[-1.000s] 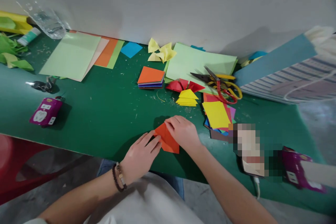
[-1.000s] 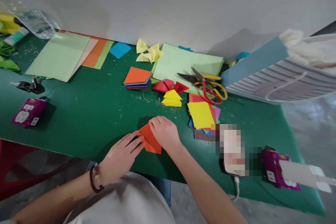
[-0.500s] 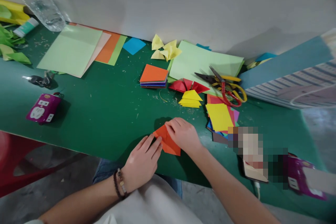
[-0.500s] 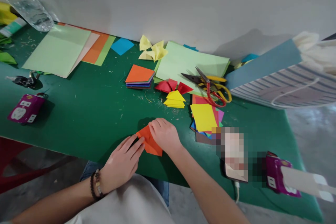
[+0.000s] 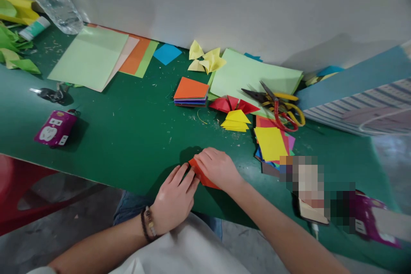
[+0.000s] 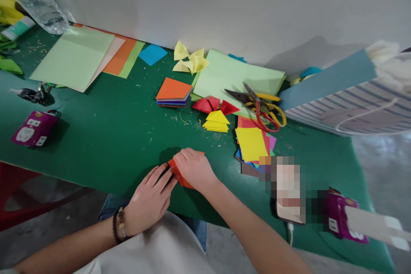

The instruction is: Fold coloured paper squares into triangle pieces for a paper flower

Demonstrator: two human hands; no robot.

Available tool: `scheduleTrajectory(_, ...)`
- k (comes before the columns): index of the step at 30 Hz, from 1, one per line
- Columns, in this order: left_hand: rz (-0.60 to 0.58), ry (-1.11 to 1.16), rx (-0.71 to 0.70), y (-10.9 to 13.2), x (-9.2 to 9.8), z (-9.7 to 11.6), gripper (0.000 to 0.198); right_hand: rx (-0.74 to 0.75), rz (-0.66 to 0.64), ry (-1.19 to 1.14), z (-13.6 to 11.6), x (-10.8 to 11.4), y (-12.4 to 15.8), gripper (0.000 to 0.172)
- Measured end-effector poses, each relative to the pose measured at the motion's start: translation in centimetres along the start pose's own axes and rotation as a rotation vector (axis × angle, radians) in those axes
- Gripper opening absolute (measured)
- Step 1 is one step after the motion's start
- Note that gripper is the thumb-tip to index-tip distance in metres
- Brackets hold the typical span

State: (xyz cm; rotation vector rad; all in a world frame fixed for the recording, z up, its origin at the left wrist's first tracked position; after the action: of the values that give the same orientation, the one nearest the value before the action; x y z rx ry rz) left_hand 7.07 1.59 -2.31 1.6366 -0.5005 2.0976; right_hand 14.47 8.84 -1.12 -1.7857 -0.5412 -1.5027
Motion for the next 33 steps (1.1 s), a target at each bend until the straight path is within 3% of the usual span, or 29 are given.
scheduleTrajectory(7, -0.011, -0.011, 0.027, 0.0, 0.2, 0.0, 0.047, 0.124, -0.116, 0.004, -1.6, -1.0, -0.6, 0.021)
scheduleTrajectory(11, -0.013, -0.004, 0.026, 0.0, 0.2, 0.0, 0.047, 0.129, -0.085, -0.118, -1.5, -0.9, -1.1, 0.023)
scheduleTrajectory(14, -0.010, 0.019, 0.035, 0.1, 0.2, -0.1, 0.047, -0.035, 0.086, -0.328, 0.6, 0.9, -0.6, 0.019)
scheduleTrajectory(17, 0.016, 0.067, 0.034, 0.2, 0.4, -0.3, 0.044, -0.395, 0.298, -0.373, 4.6, 3.2, 2.4, 0.011)
scheduleTrajectory(19, 0.049, 0.111, 0.042, 0.1, 0.7, -0.6, 0.040, -0.462, 0.311, -0.349, 5.5, 3.9, 4.6, 0.017)
scheduleTrajectory(24, 0.094, 0.167, 0.033, -0.6, 1.4, -1.5, 0.029, -0.263, 0.153, -0.268, 2.9, 3.6, 8.9, 0.027)
scheduleTrajectory(27, 0.115, 0.188, -0.007, -1.2, 1.7, -1.7, 0.026, -0.215, 0.117, -0.151, 1.3, 3.4, 10.5, 0.032)
scheduleTrajectory(33, 0.144, 0.171, -0.050, -2.4, 2.1, -1.9, 0.026, -0.128, 0.096, -0.156, 0.3, 3.0, 10.2, 0.033)
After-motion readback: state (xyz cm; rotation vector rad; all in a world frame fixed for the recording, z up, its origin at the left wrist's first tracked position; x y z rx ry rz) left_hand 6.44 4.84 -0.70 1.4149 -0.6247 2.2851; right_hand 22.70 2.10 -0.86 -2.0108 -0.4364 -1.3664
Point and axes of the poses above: each hand's wrist, its own y-axis away from the middle knuckle, its own x-axis out of the back of the hand, z = x × y, the point moved 8 cm from there along -y, towards the middle knuckle, and after that the axes turned 5 degrees about x, right-handed, at the moved point
